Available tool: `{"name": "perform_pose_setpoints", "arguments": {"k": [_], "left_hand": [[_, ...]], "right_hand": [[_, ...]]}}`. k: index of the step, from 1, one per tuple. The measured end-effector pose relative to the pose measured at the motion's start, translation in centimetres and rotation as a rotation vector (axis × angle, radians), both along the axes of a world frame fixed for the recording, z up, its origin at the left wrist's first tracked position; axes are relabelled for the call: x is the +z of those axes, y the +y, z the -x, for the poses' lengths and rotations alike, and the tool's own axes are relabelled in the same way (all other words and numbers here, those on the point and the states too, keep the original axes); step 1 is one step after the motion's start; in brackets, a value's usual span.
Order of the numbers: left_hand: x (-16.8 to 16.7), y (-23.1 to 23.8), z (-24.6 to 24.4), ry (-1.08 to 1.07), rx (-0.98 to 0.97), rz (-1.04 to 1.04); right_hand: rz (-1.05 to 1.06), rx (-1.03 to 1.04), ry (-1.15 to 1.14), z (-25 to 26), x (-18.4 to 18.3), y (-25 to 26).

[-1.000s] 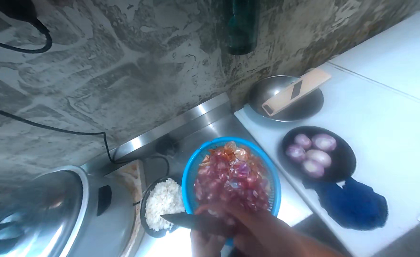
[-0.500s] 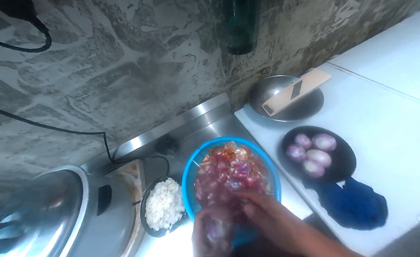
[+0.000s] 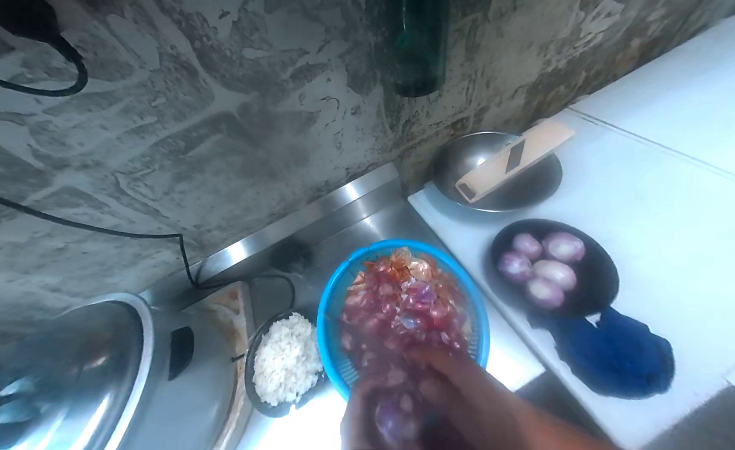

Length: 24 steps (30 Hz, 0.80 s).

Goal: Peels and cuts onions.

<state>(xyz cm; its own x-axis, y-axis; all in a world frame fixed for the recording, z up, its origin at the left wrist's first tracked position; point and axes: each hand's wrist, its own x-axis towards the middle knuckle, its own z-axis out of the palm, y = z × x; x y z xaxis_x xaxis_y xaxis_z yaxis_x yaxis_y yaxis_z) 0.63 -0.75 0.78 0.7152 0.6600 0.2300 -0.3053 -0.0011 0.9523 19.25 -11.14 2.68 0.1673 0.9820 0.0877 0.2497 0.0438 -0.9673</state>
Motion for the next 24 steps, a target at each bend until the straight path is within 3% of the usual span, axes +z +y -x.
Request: {"name": "perform_pose_setpoints", "arguments": {"k": [5,10,16,20,24], "left_hand": [[-0.1,0.3,0.1,-0.042,0.066,-0.003],[-0.3,0.4,0.1,-0.006,0.080,0.017],[0.2,-0.1,-0.1,-0.050,0.044,0.162],[-0.2,-0.1,0.1,-0.075,0.018,0.156],[-0.1,0.1,0.1,-0.078,0.020,0.157]], "right_hand": [[0.122,-0.171,0.230,-1.6,0.1,0.3],[0.056,0.090,-0.026,-0.9,1.7,-1.1],[-0.005,0.148,-0.205,0.4,1.0,-0.8],[-0.033,0.102,-0.225,0.6,0.5,-0.4],[-0.119,0.080,-0.088,0.8,-0.3,-0.2]]}}
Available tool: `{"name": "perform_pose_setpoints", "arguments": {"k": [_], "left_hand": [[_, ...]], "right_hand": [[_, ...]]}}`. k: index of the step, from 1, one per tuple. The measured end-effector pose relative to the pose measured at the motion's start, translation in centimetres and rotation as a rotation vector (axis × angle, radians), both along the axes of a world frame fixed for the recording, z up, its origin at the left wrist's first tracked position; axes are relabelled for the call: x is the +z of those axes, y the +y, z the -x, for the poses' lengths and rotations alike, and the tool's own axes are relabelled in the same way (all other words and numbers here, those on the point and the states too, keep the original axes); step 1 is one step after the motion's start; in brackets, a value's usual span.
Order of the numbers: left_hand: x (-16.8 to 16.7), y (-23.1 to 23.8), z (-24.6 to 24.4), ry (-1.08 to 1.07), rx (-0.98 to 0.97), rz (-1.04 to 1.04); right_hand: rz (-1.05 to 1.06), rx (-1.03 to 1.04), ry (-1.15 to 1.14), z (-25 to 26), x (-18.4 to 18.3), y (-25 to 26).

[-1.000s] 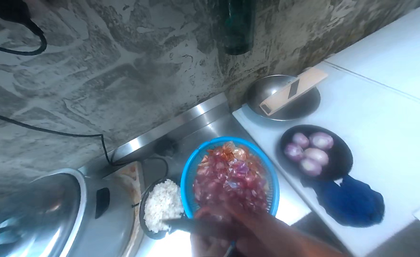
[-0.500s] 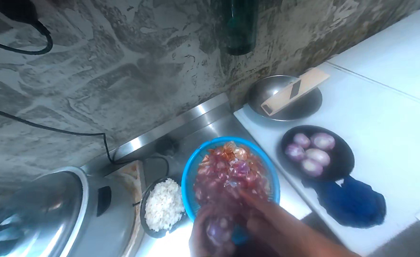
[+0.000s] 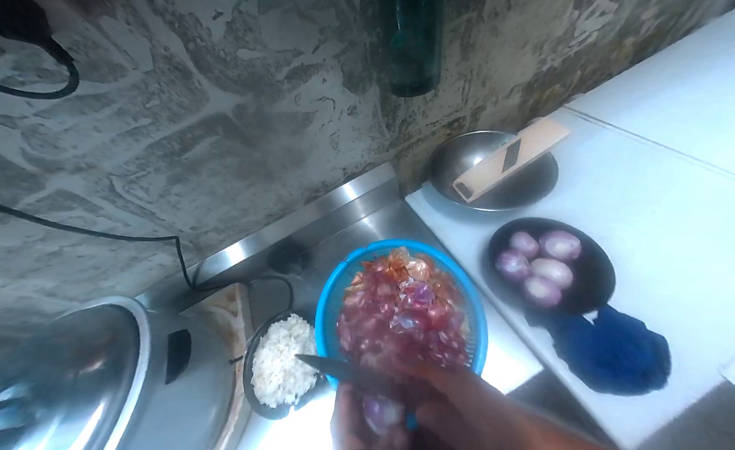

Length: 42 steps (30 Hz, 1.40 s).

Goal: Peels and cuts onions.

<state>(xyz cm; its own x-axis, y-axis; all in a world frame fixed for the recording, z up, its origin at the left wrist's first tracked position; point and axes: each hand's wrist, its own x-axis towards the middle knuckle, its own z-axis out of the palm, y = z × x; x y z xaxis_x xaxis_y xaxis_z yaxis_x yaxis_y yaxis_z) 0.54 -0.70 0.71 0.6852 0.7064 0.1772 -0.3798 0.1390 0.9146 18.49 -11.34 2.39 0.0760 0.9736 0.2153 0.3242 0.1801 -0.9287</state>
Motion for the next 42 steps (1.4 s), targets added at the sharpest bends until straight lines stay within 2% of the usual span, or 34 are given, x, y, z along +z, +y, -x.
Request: {"name": "perform_pose_setpoints", "arguments": {"k": [3,7,11,13,17,26,31,35,39,42], "left_hand": [[-0.3,0.2,0.1,-0.012,-0.003,-0.027],[-0.1,0.1,0.5,-0.021,-0.063,-0.087],[-0.8,0.4,0.5,-0.048,-0.041,0.007],[-0.8,0.6,0.4,-0.049,-0.058,0.020],[-0.2,0.3,0.4,-0.031,-0.080,0.042],[-0.5,0.5,0.4,0.089,-0.039,-0.033],[0.6,-0.1,0.9,0.150,0.038,-0.123],[-0.1,0.3,1.0,0.118,0.039,-0.197],[-0.3,0.4,0.6,0.010,-0.022,-0.078],[-0.7,0.9,0.3,-0.098,-0.128,0.132]], "right_hand": [[0.008,-0.036,0.156,-0.2,-0.1,0.4],[0.191,-0.168,0.307,-2.4,0.4,0.9],[0.344,-0.095,0.156,-2.8,1.5,0.4],[0.307,-0.034,0.014,-2.3,2.1,-0.1],[0.211,0.087,-0.131,-1.6,2.7,-0.6],[0.307,0.145,-0.274,-1.5,3.5,-0.4],[0.224,0.096,-0.232,-1.6,3.1,-0.4],[0.162,0.034,-0.029,-1.6,1.8,-0.3],[0.166,0.030,0.090,-1.5,2.2,-0.3],[0.136,0.040,0.057,-1.4,2.4,-0.3]]}}
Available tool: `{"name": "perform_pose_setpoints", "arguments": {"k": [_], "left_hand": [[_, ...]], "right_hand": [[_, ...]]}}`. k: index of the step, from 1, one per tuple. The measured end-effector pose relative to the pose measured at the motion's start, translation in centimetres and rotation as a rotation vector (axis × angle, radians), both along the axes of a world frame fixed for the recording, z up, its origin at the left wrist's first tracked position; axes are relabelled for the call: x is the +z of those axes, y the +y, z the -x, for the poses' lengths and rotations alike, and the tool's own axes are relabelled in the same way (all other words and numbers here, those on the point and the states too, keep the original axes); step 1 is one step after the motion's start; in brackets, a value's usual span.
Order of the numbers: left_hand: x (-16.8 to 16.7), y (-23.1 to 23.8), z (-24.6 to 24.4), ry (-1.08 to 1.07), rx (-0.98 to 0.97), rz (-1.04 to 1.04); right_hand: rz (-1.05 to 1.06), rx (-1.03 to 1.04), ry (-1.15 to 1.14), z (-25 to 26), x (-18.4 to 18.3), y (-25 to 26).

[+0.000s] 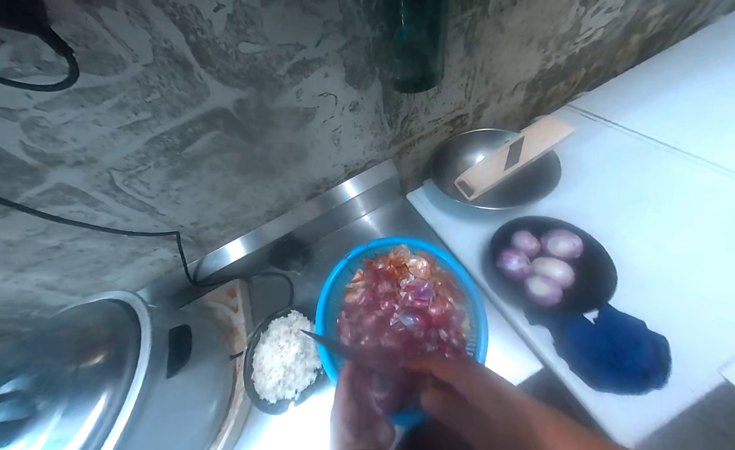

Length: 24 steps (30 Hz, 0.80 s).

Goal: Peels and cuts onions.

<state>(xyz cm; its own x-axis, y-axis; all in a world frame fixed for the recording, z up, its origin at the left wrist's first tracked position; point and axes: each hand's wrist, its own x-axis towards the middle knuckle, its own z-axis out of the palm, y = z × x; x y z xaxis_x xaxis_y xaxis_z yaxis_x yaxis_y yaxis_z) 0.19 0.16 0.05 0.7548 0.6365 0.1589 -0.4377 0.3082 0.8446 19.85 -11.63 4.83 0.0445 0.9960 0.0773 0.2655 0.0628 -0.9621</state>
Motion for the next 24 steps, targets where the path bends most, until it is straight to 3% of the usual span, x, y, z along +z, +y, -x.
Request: {"name": "perform_pose_setpoints", "arguments": {"k": [3,6,12,14,17,24], "left_hand": [[0.1,-0.1,-0.4,0.053,0.028,0.148],[0.5,-0.2,-0.7,0.139,0.084,0.111],[0.2,-0.1,-0.2,0.091,-0.036,0.009],[-0.1,-0.1,0.1,0.097,-0.037,0.039],[-0.3,0.0,0.0,0.083,0.013,0.131],[0.5,-0.4,-0.7,0.080,0.094,0.156]], "right_hand": [[-0.027,0.014,-0.035,0.4,-0.8,0.0],[0.006,-0.019,-0.033,0.5,-1.2,-0.1],[0.151,-0.333,0.143,-2.2,-2.3,0.5],[0.232,-0.372,0.093,-3.3,-2.3,0.6],[0.319,-0.219,-0.016,-3.2,-1.3,0.3],[0.160,0.067,-0.182,0.7,-0.1,-0.1]]}}
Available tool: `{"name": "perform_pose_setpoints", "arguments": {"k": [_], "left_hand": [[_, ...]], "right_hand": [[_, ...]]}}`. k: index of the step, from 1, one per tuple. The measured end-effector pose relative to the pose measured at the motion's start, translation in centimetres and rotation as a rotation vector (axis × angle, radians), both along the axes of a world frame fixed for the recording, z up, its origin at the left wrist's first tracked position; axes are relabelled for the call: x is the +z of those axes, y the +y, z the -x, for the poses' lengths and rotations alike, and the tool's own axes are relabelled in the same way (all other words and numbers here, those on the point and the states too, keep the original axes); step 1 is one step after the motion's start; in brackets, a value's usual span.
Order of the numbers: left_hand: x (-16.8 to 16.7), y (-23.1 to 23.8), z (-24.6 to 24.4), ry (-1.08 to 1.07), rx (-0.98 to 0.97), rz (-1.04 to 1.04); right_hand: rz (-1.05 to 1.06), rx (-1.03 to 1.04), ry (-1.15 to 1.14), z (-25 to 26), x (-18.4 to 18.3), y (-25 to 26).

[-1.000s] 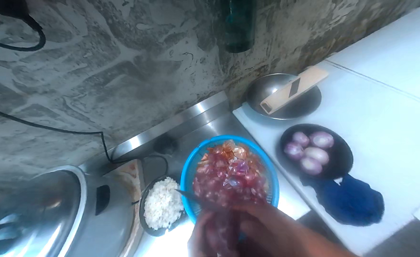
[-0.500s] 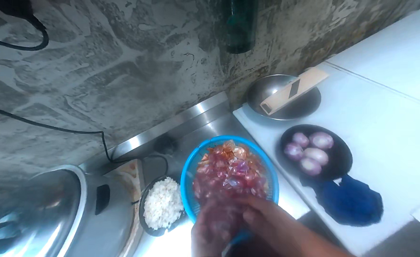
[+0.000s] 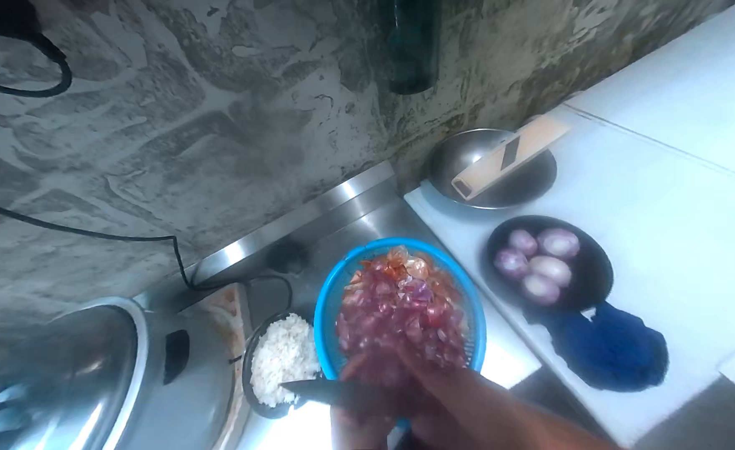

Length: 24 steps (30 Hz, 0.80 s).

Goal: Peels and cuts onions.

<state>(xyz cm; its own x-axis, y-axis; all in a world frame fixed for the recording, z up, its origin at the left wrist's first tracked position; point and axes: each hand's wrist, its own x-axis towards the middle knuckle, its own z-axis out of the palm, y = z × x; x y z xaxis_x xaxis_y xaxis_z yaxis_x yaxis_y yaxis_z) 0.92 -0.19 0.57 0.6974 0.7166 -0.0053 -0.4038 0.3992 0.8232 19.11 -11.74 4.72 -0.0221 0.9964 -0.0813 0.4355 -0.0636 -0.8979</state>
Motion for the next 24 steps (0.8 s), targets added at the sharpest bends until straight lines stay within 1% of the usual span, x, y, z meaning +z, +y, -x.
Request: {"name": "perform_pose_setpoints", "arguments": {"k": [3,5,7,9,11,12,14,16,19,21,22,24], "left_hand": [[0.6,-0.2,0.0,0.034,-0.011,-0.067],[0.6,-0.1,0.1,0.020,-0.025,-0.088],[0.0,0.1,0.4,-0.001,-0.050,-0.113],[-0.7,0.3,0.6,-0.055,-0.103,-0.110],[-1.0,0.3,0.5,-0.118,-0.143,-0.042],[-1.1,0.3,0.4,-0.154,-0.156,0.017],[-1.3,0.5,0.3,-0.243,-0.179,0.190],[-1.6,0.5,0.1,-0.292,-0.182,0.298],[-1.5,0.2,0.1,-0.188,-0.139,0.323],[-1.5,0.0,0.0,-0.137,-0.109,0.333],[-1.6,0.0,0.2,-0.135,-0.110,0.337],[-1.8,0.1,0.3,-0.125,-0.103,0.338]], "right_hand": [[0.005,-0.026,-0.046,0.0,-0.2,0.2],[-0.054,-0.067,-0.044,0.0,-0.8,0.2],[-0.117,-0.145,0.039,-0.1,-1.7,0.3],[-0.062,-0.220,0.137,-0.8,-2.1,0.5],[0.019,-0.240,0.210,-1.2,-2.2,0.6],[0.026,-0.244,0.243,-1.2,-2.2,0.6],[-0.005,-0.262,0.297,-1.0,-1.7,0.5],[-0.083,-0.256,0.323,-0.8,-1.2,0.3],[-0.191,-0.216,0.274,-0.7,-0.6,0.2],[-0.210,-0.238,0.202,-0.9,-0.4,0.3],[-0.173,-0.264,0.157,-1.1,-0.4,0.4],[-0.013,-0.305,0.083,-1.4,-0.6,0.6]]}}
